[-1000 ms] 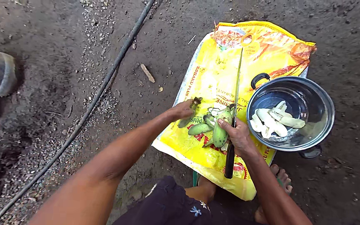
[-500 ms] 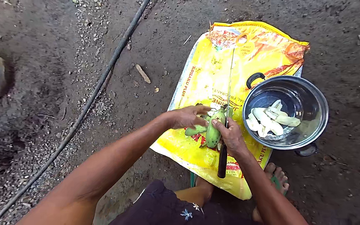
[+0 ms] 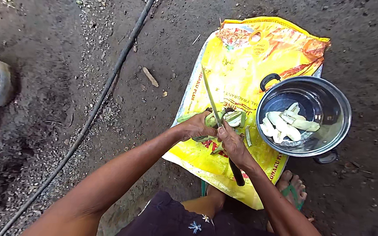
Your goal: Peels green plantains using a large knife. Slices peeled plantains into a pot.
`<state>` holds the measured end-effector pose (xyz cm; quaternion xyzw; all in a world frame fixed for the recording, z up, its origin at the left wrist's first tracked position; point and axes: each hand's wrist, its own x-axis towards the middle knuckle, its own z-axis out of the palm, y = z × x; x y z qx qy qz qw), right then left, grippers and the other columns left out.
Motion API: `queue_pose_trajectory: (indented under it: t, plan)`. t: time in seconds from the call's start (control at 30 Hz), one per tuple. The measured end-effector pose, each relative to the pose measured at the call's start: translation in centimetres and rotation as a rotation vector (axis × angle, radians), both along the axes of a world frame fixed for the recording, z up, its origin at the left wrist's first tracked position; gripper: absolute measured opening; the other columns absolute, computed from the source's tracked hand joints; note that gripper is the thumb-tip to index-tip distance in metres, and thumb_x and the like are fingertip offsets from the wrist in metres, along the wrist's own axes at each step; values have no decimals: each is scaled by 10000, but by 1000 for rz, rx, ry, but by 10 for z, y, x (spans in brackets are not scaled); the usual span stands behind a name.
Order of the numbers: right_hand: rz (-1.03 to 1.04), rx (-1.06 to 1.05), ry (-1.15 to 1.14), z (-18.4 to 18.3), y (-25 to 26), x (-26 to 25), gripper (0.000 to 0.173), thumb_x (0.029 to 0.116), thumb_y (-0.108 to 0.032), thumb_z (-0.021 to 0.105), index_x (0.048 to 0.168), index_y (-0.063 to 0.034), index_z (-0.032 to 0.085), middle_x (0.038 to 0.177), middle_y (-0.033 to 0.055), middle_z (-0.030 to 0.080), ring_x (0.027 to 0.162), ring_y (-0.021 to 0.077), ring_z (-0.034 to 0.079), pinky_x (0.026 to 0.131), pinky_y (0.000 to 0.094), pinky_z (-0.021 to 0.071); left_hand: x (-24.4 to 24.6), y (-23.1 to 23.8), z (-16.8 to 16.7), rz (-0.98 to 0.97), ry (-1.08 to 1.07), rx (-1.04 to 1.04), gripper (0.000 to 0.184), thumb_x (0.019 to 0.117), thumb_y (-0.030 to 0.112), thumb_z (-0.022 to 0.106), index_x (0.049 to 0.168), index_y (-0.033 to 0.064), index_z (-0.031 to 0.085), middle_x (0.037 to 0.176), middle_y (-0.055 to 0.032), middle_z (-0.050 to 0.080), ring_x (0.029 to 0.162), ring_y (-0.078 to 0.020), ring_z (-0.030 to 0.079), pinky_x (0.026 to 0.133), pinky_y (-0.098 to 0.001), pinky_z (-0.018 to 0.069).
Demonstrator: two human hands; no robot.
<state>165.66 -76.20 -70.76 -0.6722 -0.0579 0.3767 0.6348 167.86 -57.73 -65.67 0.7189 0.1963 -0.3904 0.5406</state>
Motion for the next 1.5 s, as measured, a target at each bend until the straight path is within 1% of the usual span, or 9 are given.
queue_pose_trajectory:
  t: [0.17,0.37,0.43,0.57,0.77,0.87,1.13,1.4,1.5]
  plan:
    - [-72,124,15,-3,-2,2,787,1004,-482,500,1584,-23,231,703,-62,459,542,31,416,511,219,402,0,2,5,-144,-14,29,393,873,10,757,1216,36,567,967,-78,673,817,-122,655,752,-287,549]
    - [-79,352,28,-1,-8,4,1066,836,-730,643,1546,-24,276,639,-124,456,503,-30,406,494,162,398,-4,0,16,-180,-31,-75,387,844,-18,713,1204,59,598,898,-22,682,727,-50,636,651,-196,525]
    - [-57,396,43,1,-8,5,991,800,-752,668,1445,-63,366,629,-144,454,493,-44,402,485,149,388,-1,4,16,-194,6,-136,594,818,9,700,1384,97,543,976,-9,701,767,-46,655,685,-201,545]
    - [-63,403,62,6,-8,3,940,784,-740,698,1384,-69,427,633,-147,480,495,-47,414,483,144,391,2,6,18,-254,4,-131,531,789,15,692,1302,109,595,976,-15,707,774,-65,664,678,-219,552]
    - [-132,394,20,7,-2,-4,795,793,-754,677,1239,-117,512,607,-151,478,486,-42,415,484,164,395,1,3,32,-368,-131,13,673,794,-64,753,1414,111,558,1138,-47,702,967,-83,671,846,-266,552]
    - [-182,424,62,9,3,-7,721,789,-761,679,1151,-154,541,583,-142,457,466,-26,410,466,172,393,-3,0,35,-394,-183,109,611,781,-31,775,1352,88,593,1069,-63,708,893,-107,671,793,-296,554]
    - [-266,445,111,10,8,-9,719,826,-669,718,1301,-153,558,572,-144,463,454,-26,413,459,161,393,-12,-4,29,-463,-399,337,469,756,96,813,1185,56,628,901,-74,701,799,-164,682,716,-382,560]
    - [-163,514,75,15,5,-4,584,830,-587,762,1205,-173,592,690,-151,572,509,-57,427,487,143,387,-10,2,44,-324,-37,-32,501,757,-25,703,1240,91,638,941,-4,707,759,-48,656,657,-213,543]
    - [-169,524,126,13,5,-4,535,838,-583,761,1181,-205,599,653,-128,544,479,-33,424,467,156,397,-10,0,43,-439,-184,107,468,728,-14,766,1176,74,662,877,-13,706,731,-65,656,641,-250,542]
